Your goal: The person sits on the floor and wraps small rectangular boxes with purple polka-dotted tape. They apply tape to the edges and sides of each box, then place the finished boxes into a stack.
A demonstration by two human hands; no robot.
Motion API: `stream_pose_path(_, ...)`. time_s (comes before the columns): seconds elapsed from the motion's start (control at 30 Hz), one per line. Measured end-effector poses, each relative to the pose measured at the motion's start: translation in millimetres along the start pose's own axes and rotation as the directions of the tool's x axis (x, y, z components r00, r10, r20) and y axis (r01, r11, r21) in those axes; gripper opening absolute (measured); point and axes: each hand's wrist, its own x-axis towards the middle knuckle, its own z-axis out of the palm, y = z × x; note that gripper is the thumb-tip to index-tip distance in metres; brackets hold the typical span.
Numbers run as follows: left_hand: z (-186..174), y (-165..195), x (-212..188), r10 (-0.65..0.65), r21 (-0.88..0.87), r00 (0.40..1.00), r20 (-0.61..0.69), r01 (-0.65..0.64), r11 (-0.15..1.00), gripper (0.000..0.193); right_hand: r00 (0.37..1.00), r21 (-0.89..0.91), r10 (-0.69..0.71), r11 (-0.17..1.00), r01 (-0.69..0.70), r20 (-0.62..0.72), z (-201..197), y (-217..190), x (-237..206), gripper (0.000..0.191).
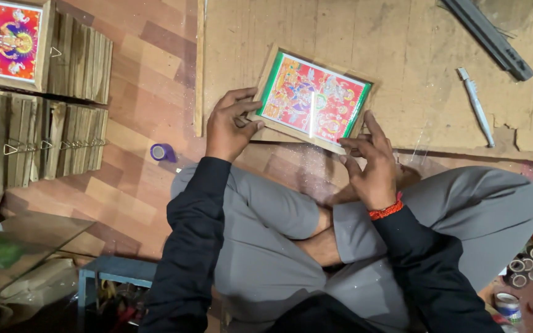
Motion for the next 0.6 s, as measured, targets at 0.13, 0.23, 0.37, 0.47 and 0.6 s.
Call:
stream_pose_path(0.13,2.6,-12.4,5.5,-0.058,-0.157,0.998,0.034,0.063,0.986,0.042,1.000,0.054,0.016,0.998,-0.017,0.003,2.9,-0.7,0.4,0.038)
stream_pose_path(0.23,5.3,-20.2,6.0,-0.053,-0.195,0.998,0.040,0.060,0.979,0.041,1.000,0.061,0.011,0.998,-0.011,0.003,3.9,-1.3,0.1,0.040)
stream_pose_path(0.37,9.6,-25.4,7.2,-0.034,-0.278,0.999,0.026,0.040,0.960,0.043,1.000,0.044,0.004,0.999,-0.004,0.001,3.4,1.0,0.0,0.041)
stream_pose_path(0.47,12.8,-21.4,8.7,-0.029,-0.246,0.999,0.019,0.033,0.969,0.045,1.000,0.020,0.013,1.000,-0.013,-0.006,2.5,5.0,-1.1,0.043)
stream_pose_path(0.6,14.7,-1.9,9.5,-0.094,-0.128,0.995,0.028,0.097,0.987,0.043,0.999,0.061,0.003,0.998,-0.001,-0.032,-0.2,11.3,-4.0,0.043)
